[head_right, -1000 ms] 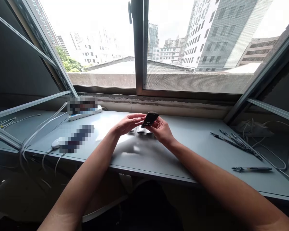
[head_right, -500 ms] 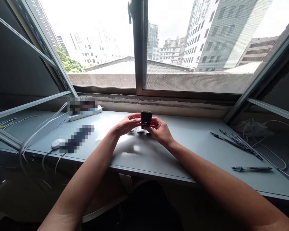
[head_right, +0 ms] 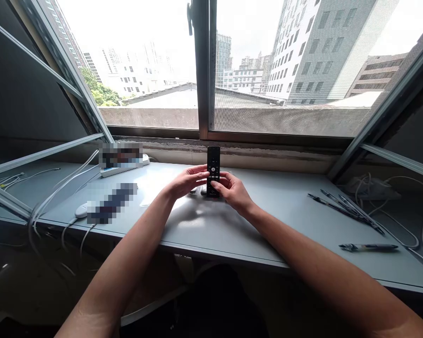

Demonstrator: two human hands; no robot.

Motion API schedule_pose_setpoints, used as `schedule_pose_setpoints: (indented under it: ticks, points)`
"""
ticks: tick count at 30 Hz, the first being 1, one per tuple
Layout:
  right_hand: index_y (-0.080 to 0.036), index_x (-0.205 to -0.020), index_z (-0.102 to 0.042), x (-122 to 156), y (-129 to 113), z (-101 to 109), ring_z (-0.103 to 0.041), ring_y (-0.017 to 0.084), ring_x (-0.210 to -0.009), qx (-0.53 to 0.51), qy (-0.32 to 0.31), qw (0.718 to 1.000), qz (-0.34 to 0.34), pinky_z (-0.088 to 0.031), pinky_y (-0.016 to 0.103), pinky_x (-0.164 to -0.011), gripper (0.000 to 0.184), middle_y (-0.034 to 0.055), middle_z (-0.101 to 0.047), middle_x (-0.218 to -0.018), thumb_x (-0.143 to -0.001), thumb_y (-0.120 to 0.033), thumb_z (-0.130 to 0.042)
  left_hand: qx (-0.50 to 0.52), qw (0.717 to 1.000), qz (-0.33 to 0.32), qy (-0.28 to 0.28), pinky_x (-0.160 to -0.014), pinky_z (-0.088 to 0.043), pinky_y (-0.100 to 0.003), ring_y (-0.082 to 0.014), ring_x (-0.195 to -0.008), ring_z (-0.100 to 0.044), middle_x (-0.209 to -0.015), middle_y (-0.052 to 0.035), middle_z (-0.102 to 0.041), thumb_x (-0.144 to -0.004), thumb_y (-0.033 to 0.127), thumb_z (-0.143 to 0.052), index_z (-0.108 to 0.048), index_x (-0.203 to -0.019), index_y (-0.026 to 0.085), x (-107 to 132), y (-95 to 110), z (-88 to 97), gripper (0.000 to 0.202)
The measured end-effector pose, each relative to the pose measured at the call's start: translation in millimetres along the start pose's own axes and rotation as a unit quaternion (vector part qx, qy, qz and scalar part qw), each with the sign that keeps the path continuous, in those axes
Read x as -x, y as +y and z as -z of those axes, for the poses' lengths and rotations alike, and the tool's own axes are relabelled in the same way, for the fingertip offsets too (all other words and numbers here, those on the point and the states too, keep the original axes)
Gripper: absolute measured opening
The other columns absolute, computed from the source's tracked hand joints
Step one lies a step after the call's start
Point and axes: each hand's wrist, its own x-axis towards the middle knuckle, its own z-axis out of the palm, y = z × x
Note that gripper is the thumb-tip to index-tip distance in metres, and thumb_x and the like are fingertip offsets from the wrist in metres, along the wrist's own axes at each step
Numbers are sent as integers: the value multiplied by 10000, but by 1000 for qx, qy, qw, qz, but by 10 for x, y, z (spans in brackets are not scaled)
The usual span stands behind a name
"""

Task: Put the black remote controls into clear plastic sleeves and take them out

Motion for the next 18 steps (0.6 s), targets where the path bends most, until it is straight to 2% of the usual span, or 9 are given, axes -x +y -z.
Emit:
schedule_pose_setpoints:
  ticks: [2, 5, 11, 18]
  points:
    - [-256, -1253, -743, -17, 14, 16, -783, 285, -1062, 6, 2, 1000, 30, -618, 507, -1039, 594, 66, -843, -1120, -794, -567, -957, 13, 1000, -9, -5, -1227, -409, -514, -325, -1317, -693, -1329, -133, -784, -768, 423, -988, -827, -1313, 260, 4, 19, -24, 591]
    - [-254, -1201, -767, -32, 2, 24, -768, 298, -1148, 12, 14, 998, 58, -571, 511, -1122, 592, 71, -838, -1143, -758, -584, -979, 3, 1000, -12, -23, -1217, -409, -524, -363, -1316, -689, -1278, -150, -799, -705, 408, -1023, -860, -1235, 223, 22, 59, -60, 584]
    - [-260, -1143, -793, 7, -77, -15, -752, 299, -1203, 20, 7, 997, 77, -570, 480, -1121, 459, 78, -824, -1192, -818, -542, -955, -32, 998, -11, -55, -1214, -410, -502, -397, -1456, -581, -1607, -140, -607, -703, 359, -1020, -896, -1114, 247, 73, 132, -81, 444]
    - [-243, -1185, -765, -22, -11, 38, -753, 312, -1167, 45, 36, 997, 50, -563, 504, -1109, 553, 88, -821, -1180, -786, -571, -959, -7, 999, 12, -50, -1227, -418, -533, -362, -1372, -658, -1390, -156, -753, -797, 440, -965, -828, -1308, 229, 33, 36, -59, 569]
